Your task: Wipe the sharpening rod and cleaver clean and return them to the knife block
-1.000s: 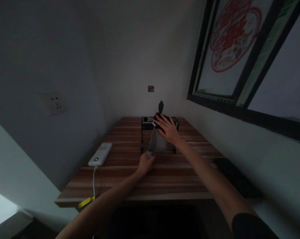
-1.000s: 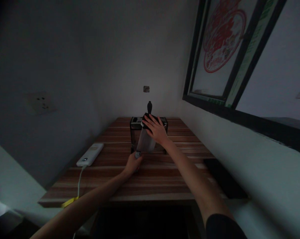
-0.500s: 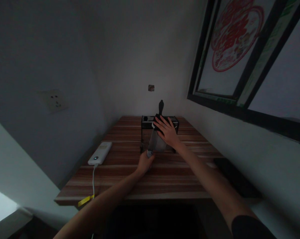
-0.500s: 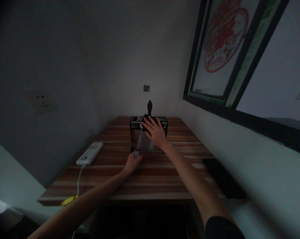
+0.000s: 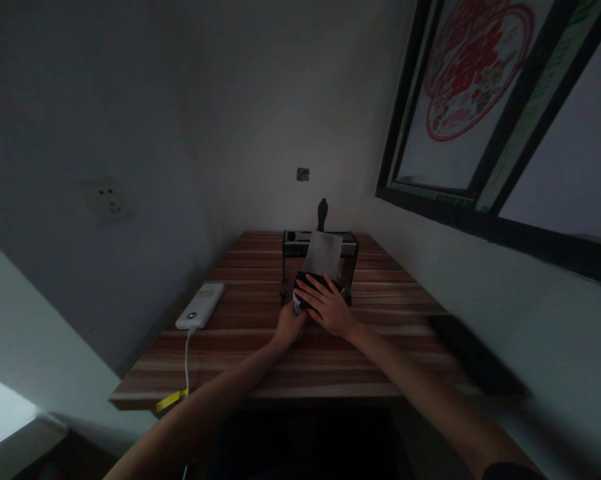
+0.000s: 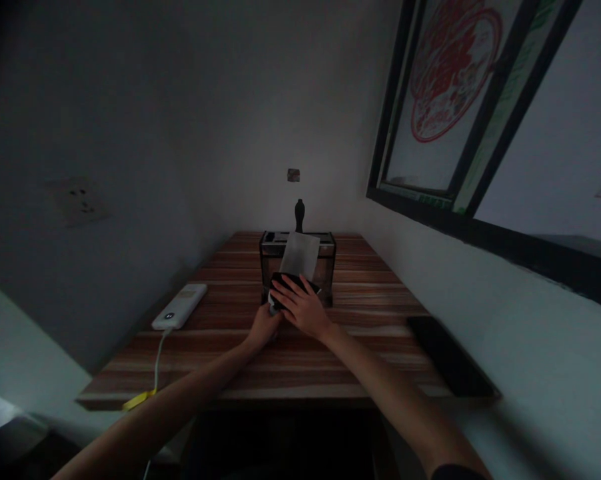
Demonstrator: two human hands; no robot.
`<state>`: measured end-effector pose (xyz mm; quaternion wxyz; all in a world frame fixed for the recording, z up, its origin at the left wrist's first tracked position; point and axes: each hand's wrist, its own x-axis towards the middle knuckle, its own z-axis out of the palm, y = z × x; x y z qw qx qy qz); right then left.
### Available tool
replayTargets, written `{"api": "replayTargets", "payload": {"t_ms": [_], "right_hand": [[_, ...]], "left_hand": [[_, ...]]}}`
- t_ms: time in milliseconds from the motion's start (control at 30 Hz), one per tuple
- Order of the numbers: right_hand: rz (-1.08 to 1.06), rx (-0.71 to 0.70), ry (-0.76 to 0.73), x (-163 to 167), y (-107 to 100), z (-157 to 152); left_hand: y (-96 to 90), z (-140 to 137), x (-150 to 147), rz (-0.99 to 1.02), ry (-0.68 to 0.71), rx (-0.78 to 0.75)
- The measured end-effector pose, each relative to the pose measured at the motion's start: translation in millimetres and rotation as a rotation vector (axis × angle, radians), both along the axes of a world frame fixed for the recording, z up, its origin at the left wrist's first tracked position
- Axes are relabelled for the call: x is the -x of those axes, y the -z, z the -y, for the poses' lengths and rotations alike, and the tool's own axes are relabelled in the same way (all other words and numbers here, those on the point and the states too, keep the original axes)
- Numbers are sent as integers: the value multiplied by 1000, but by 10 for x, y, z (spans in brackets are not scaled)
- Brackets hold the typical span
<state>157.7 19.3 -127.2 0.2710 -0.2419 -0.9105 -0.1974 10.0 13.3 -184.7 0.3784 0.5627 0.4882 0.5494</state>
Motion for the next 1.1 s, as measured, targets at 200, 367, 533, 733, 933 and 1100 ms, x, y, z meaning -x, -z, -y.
{"api": "replayTargets", "payload": {"t_ms": [200, 367, 533, 733, 933, 1100], "right_hand": [[-1, 37, -28, 35, 146, 135], [26, 17, -37, 21, 112, 97], [36, 11, -24, 1, 35, 20], [5, 0, -1, -33, -163, -132], [-38, -13, 32, -72, -391, -275], [-84, -35, 52, -87, -558, -408]], "left_hand": [[105, -39, 21, 44, 38, -52], [86, -36, 24, 40, 38, -52], [-5, -4, 0, 12, 4, -11], [-78, 28, -16, -29, -41, 16], [-67, 35, -21, -48, -50, 45], [-86, 53, -39, -51, -38, 73]]}}
